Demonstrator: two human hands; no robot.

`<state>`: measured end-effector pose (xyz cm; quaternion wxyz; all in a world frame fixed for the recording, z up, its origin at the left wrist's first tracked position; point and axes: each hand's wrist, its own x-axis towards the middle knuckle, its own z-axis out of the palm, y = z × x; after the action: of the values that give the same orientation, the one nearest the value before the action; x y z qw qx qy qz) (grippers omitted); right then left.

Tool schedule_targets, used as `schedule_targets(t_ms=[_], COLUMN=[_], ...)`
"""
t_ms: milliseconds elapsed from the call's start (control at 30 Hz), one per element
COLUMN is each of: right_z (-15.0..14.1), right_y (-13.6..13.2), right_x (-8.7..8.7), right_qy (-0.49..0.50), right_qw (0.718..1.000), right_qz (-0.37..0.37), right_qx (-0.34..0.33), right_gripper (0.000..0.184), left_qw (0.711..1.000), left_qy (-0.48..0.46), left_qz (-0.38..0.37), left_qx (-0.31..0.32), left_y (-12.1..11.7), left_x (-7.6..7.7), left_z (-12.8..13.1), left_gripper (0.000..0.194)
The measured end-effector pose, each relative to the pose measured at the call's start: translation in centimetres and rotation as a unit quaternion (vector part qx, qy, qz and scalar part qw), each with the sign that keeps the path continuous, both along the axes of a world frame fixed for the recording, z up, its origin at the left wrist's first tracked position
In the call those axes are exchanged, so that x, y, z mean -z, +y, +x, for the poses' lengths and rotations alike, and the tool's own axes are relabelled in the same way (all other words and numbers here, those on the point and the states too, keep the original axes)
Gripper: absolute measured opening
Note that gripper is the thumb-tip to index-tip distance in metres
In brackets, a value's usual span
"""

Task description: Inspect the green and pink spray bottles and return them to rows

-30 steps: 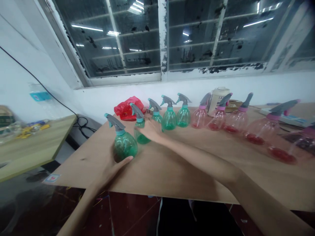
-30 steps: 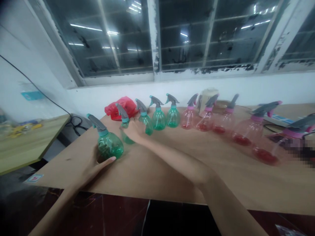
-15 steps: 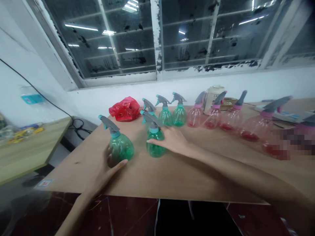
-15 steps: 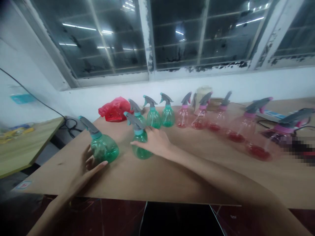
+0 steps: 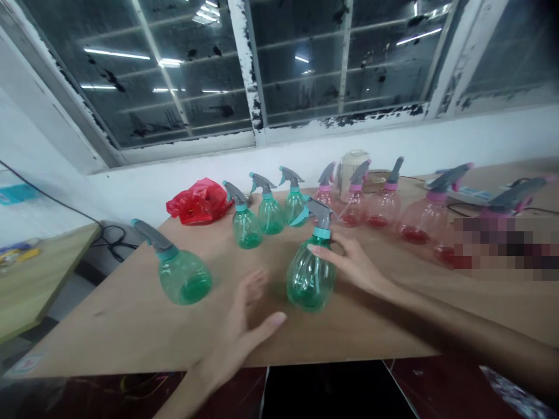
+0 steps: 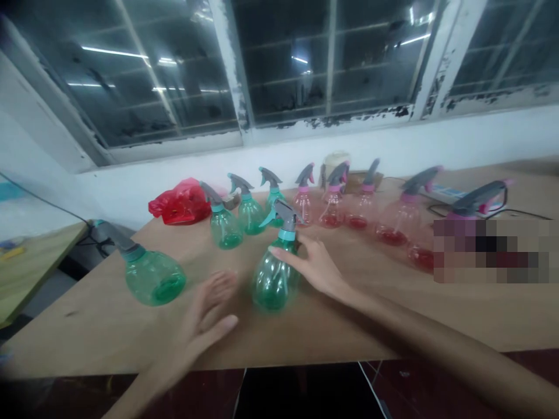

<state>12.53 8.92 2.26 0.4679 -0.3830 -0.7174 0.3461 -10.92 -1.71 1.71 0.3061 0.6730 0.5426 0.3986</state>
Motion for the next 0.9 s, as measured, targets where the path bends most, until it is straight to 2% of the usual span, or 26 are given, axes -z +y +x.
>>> schedule_targets(t_ms=[67, 100, 200, 300, 367, 433, 533, 600, 667, 767, 833, 900], right_z=[0.4, 0.7, 1.6, 2.5, 2.8, 2.8, 2.3, 2.0, 1.8, 1.8, 2.0, 2.1], right_y=[-0.3, -0.5, -0.8, -0.3, 0.6, 1.6, 2.8, 3.4, 3.7, 4.3, 4.6, 5.0], right_x=[0.0, 0.0, -0.4, -0.8, -0.9, -0.8, -0.9, -0.9, -0.9, -0.3, 0.6, 1.6], right_qy=[0.06, 0.084, 0.12, 0.161, 0.225, 0.294, 0.356, 0.374, 0.388, 0.397, 0.397, 0.395], right_qw=[0.997, 0.994, 0.987, 0.971, 0.943, 0.902, 0.853, 0.838, 0.827, 0.808, 0.794, 0.781], right_qz=[-0.043, -0.059, -0.102, -0.167, -0.231, -0.299, -0.362, -0.373, -0.379, -0.402, -0.42, -0.438], right_qx=[-0.021, -0.027, -0.037, -0.063, -0.083, -0.099, -0.12, -0.136, -0.148, -0.169, -0.188, -0.207], right_gripper=[0.031, 0.031, 0.031, 0.032, 0.036, 0.039, 0.033, 0.028, 0.024, 0.022, 0.023, 0.024], left_qw=[0.992, 0.986, 0.977, 0.965, 0.954, 0.943, 0.937, 0.946, 0.965, 0.985, 0.972, 0.949], left_qy=[-0.056, -0.075, -0.111, -0.131, -0.124, -0.11, -0.093, -0.073, -0.022, 0.119, 0.216, 0.291], left_qz=[-0.077, -0.099, -0.108, -0.132, -0.159, -0.186, -0.202, -0.178, -0.122, 0.013, 0.081, 0.12], left_qx=[0.088, 0.113, 0.145, 0.186, 0.222, 0.253, 0.269, 0.262, 0.231, 0.122, 0.051, 0.019], left_y=[1.9, 2.7, 4.5, 5.3, 5.5, 5.4, 5.4, 5.7, 6.4, 8.3, 9.8, 11.2], left_x=[-0.5, -0.7, -1.3, -1.5, -1.5, -1.6, -1.7, -1.5, -1.1, 0.0, 1.0, 1.9], left_z=[3.1, 4.4, 7.1, 8.3, 8.6, 8.8, 8.8, 8.5, 8.0, 6.6, 5.6, 4.8], left_gripper=[0.076, 0.076, 0.075, 0.069, 0.066, 0.063, 0.059, 0.048, 0.041, 0.037, 0.035, 0.036])
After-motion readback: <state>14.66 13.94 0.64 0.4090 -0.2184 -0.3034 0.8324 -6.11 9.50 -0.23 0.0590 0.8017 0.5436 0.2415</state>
